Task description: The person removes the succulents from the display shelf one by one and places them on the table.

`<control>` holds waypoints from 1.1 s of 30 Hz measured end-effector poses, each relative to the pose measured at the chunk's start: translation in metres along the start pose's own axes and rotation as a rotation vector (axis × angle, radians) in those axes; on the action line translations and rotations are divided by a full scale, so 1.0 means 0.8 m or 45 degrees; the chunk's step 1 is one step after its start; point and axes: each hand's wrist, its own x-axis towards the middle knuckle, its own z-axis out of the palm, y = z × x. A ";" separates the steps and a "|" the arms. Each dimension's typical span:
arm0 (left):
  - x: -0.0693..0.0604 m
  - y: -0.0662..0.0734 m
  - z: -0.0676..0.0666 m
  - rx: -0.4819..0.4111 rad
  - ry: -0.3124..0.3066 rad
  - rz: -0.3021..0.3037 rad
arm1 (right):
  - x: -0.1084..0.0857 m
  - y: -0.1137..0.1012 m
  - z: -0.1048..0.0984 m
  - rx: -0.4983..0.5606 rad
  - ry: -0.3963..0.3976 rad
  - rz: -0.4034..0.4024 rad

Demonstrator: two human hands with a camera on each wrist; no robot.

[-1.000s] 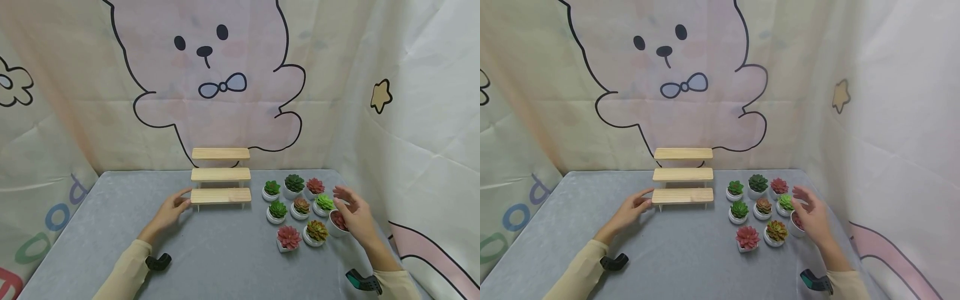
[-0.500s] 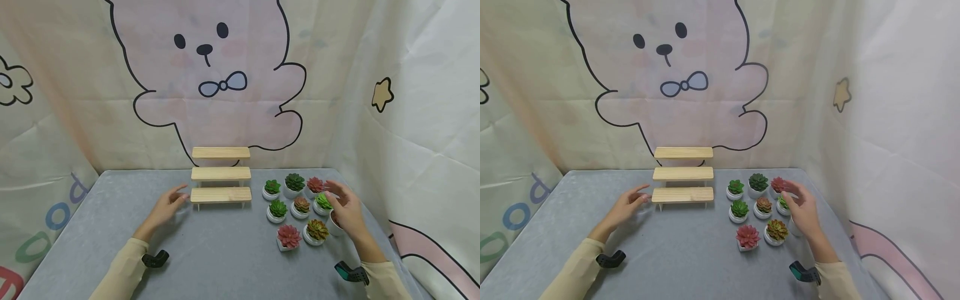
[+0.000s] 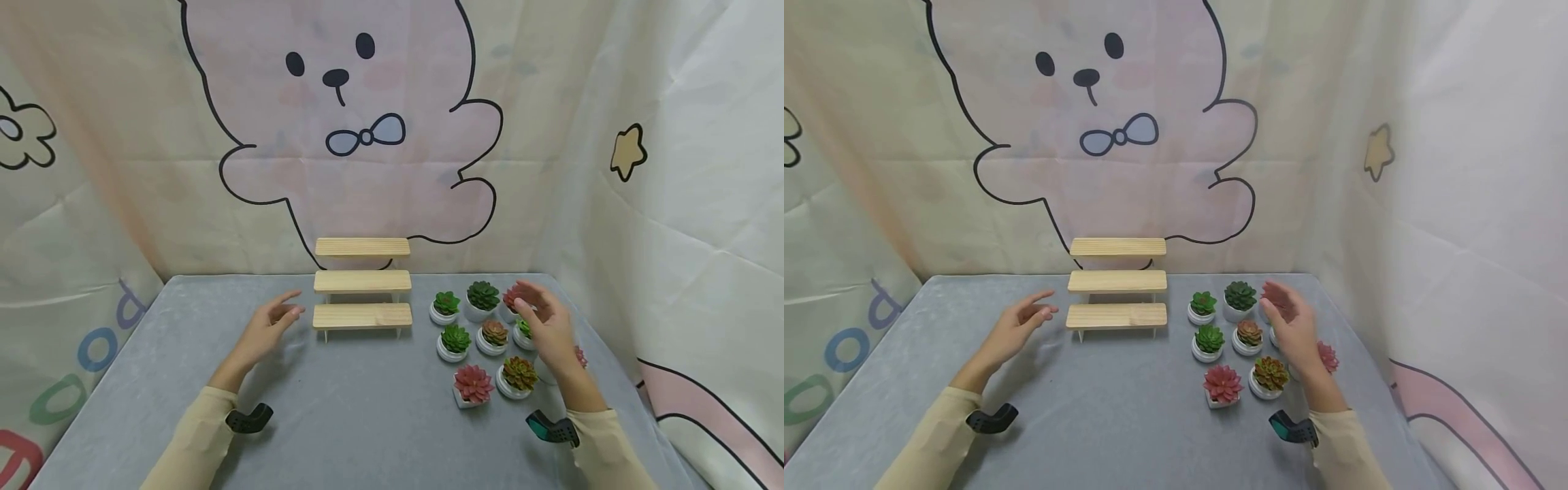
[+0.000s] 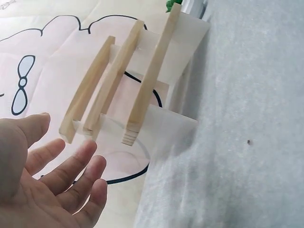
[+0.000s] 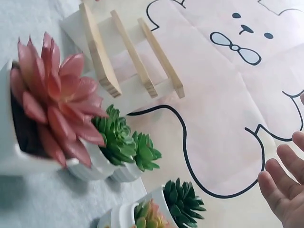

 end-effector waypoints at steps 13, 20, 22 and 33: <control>-0.004 0.024 -0.009 0.036 0.050 0.084 | 0.021 -0.003 0.032 0.129 0.022 -0.057; -0.008 0.037 -0.010 0.040 0.081 0.109 | 0.028 -0.009 0.047 0.240 -0.021 -0.059; -0.009 0.040 -0.010 0.043 0.087 0.113 | 0.029 -0.010 0.051 0.242 -0.028 -0.054; -0.013 0.055 -0.017 0.098 0.119 0.155 | 0.039 -0.020 0.078 0.250 -0.014 -0.026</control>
